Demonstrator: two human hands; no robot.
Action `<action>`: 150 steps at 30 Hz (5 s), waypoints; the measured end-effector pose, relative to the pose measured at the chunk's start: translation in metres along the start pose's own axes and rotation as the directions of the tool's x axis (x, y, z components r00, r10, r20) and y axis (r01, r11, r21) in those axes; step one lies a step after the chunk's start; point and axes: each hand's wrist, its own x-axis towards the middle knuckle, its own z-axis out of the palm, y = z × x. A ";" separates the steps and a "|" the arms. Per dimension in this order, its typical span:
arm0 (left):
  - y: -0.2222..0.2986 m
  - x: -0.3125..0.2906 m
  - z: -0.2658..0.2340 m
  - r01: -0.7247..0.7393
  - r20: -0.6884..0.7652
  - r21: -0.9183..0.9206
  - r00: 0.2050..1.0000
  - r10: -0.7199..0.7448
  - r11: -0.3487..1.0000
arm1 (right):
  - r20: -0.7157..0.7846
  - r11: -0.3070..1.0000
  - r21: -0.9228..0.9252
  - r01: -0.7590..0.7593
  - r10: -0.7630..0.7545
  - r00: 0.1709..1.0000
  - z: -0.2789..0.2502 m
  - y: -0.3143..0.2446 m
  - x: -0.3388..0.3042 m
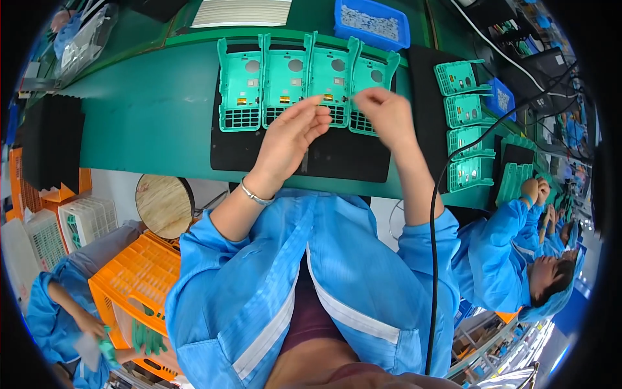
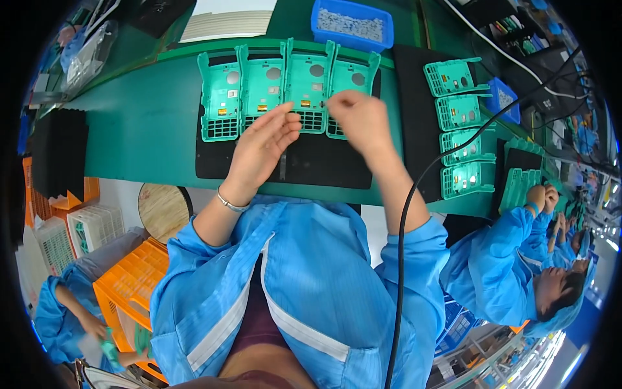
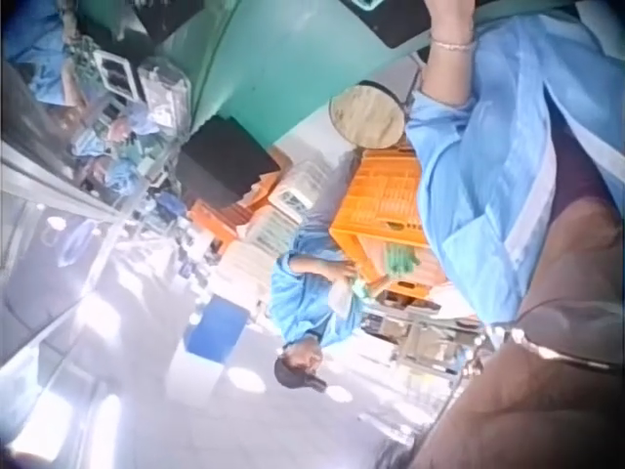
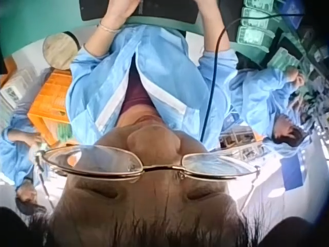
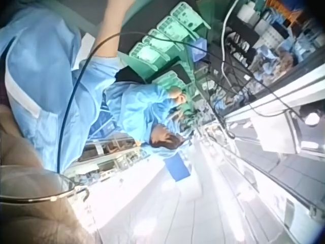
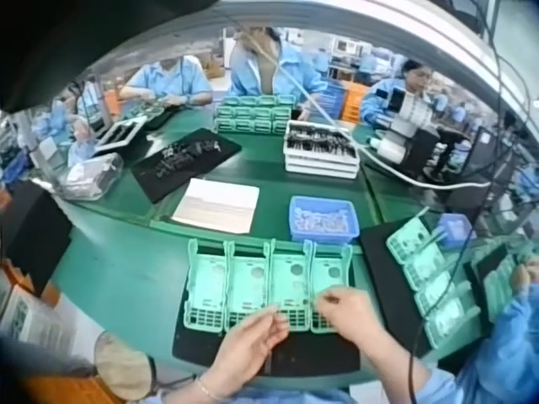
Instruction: The person inserts small metal components into green plastic housings by hand, working on an assembly line.
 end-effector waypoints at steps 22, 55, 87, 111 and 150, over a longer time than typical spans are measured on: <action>0.022 0.001 -0.033 -0.008 -0.103 0.130 0.994 0.022 0.991 | 0.161 0.823 -0.558 0.102 -0.013 0.987 -0.003 0.005 0.057; 0.029 -0.001 -0.028 -0.051 -0.047 -0.089 0.998 0.047 0.995 | 0.297 0.954 0.271 0.129 -0.210 0.931 0.047 -0.033 -0.007; 0.046 -0.008 -0.039 -0.098 -0.124 0.060 0.987 0.104 0.993 | 0.242 0.960 -0.267 0.084 -0.017 0.970 0.045 -0.027 0.070; 0.055 -0.009 -0.055 -0.189 -0.215 -0.072 0.962 0.170 0.979 | 0.087 0.642 -0.518 0.566 -0.618 0.781 0.064 0.002 0.026; 0.043 -0.014 -0.060 -0.123 -0.147 -0.154 0.984 0.100 0.980 | 0.349 0.968 0.025 0.251 -0.244 0.905 0.082 -0.081 0.008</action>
